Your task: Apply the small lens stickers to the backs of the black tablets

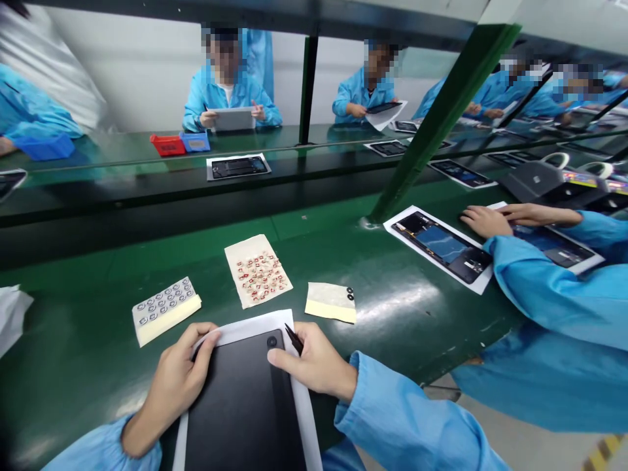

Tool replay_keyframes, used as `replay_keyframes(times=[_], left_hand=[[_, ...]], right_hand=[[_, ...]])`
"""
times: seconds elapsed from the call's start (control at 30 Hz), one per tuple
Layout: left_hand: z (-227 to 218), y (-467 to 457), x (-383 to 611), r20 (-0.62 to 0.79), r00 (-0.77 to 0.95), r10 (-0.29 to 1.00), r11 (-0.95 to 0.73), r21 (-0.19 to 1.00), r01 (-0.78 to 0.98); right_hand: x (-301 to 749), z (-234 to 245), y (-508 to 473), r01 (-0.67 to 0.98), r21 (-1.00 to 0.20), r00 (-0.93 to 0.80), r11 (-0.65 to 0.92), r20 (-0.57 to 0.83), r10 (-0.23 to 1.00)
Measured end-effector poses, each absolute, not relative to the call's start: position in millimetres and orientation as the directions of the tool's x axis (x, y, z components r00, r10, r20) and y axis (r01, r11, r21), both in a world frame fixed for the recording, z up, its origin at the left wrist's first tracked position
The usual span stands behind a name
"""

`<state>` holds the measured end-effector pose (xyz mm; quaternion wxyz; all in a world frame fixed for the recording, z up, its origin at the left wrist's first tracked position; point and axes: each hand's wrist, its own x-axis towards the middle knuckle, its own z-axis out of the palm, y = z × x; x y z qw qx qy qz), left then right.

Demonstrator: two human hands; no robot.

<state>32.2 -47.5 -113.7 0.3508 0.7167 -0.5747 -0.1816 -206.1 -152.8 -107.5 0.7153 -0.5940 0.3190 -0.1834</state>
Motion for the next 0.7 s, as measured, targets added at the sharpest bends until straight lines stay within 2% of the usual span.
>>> replay_keyframes(times=[0.1,0.23,0.37,0.53,0.7], left_hand=[[-111.7,-47.8,30.8,0.126,0.278,-0.952,-0.105,0.721,-0.685],[-110.5,-47.0,29.7,0.121,0.278,-0.953,-0.106,0.726,-0.68],[-110.9,-46.0,28.5,0.139,0.273,-0.952,-0.087,0.732,-0.676],[-111.8,-46.8,27.4,0.153,0.246,-0.957,-0.063,0.72,-0.692],[-113.7,-46.1,28.0,0.149,0.258,-0.955,-0.08,0.705,-0.704]], right_hand=[[-206.1,-108.8,-150.7,-0.154,-0.957,0.691,0.245,-0.281,-0.666],[-204.3,-108.0,-149.4,-0.097,-0.947,0.692,0.306,-0.285,-0.663],[-201.1,-109.4,-148.2,-0.158,-0.944,0.625,0.291,-0.324,-0.71],[-199.0,-109.6,-146.9,-0.152,-0.933,0.581,0.326,-0.351,-0.735],[-203.8,-104.4,-151.3,-0.131,-0.94,0.667,0.316,-0.32,-0.673]])
